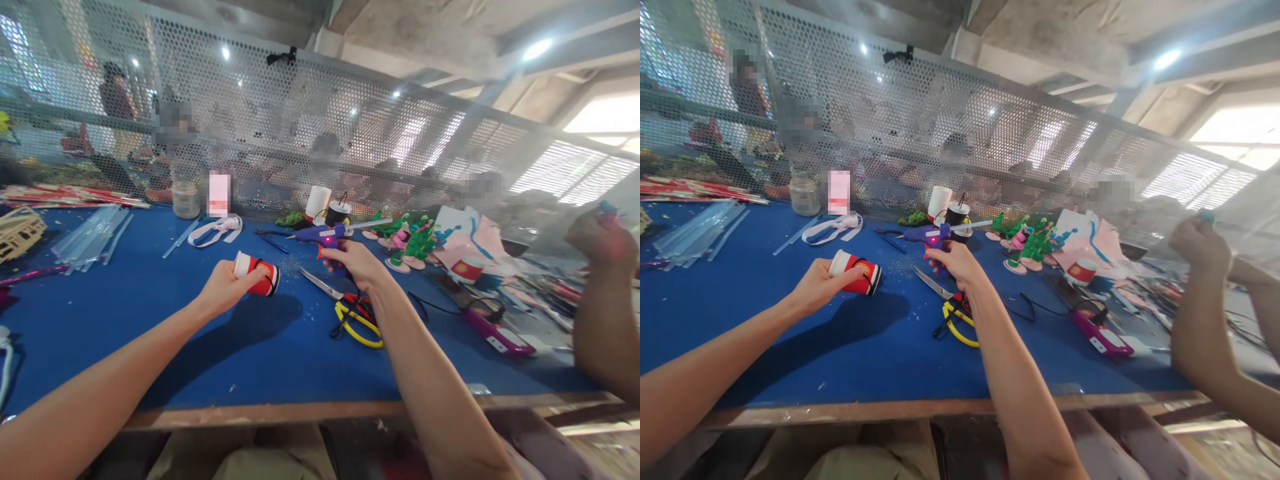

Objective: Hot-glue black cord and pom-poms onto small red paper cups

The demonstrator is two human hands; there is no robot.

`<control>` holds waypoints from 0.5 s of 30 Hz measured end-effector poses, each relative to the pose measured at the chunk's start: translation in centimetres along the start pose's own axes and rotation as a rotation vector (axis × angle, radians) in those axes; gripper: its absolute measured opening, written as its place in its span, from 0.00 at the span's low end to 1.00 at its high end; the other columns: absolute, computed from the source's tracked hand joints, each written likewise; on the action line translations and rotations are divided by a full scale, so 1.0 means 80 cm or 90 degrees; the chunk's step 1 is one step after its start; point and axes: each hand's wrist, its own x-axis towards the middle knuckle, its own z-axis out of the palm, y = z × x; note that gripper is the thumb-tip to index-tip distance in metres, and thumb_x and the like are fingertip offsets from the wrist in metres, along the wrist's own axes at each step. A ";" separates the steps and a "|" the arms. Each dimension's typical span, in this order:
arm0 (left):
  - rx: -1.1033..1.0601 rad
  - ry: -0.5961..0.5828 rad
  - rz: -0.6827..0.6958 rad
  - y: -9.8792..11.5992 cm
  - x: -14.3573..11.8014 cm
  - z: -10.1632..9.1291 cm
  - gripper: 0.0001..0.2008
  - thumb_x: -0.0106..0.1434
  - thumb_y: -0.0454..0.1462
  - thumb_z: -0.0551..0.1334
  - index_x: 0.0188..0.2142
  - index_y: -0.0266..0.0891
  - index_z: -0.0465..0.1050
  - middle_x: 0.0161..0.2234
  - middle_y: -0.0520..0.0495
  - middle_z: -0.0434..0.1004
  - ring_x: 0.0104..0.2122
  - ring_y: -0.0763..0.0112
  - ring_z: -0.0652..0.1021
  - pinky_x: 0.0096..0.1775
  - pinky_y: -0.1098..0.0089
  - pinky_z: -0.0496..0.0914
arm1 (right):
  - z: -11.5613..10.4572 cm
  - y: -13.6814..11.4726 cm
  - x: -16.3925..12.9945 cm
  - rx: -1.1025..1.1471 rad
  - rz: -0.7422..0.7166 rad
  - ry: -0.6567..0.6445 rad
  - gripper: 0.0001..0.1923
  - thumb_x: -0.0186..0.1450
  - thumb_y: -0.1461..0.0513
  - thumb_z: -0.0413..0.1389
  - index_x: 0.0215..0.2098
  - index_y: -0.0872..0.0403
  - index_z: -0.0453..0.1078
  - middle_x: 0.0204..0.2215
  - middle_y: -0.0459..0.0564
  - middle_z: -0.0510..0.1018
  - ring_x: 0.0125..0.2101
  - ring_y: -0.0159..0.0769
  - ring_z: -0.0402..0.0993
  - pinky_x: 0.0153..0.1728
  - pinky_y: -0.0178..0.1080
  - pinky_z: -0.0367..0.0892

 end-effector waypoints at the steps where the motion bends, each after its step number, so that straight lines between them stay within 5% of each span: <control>1: -0.012 0.005 -0.006 0.001 0.001 0.000 0.13 0.45 0.43 0.63 0.16 0.35 0.66 0.15 0.54 0.62 0.17 0.79 0.60 0.20 0.75 0.52 | 0.000 -0.008 -0.010 0.094 -0.023 -0.020 0.11 0.54 0.58 0.54 0.30 0.59 0.66 0.23 0.49 0.74 0.20 0.27 0.69 0.20 0.30 0.64; 6: -0.009 0.073 -0.027 0.002 0.006 -0.006 0.15 0.45 0.43 0.63 0.15 0.36 0.63 0.13 0.57 0.57 0.15 0.81 0.57 0.18 0.75 0.48 | 0.017 -0.030 -0.057 0.200 -0.096 -0.021 0.12 0.52 0.58 0.55 0.30 0.59 0.66 0.19 0.46 0.72 0.16 0.26 0.65 0.16 0.31 0.63; 15: -0.020 0.132 -0.022 -0.001 0.011 -0.008 0.12 0.45 0.41 0.63 0.17 0.36 0.65 0.13 0.56 0.59 0.15 0.80 0.59 0.18 0.75 0.50 | 0.030 -0.026 -0.084 0.053 -0.111 -0.066 0.14 0.55 0.53 0.53 0.25 0.57 0.67 0.10 0.43 0.66 0.12 0.28 0.63 0.13 0.31 0.60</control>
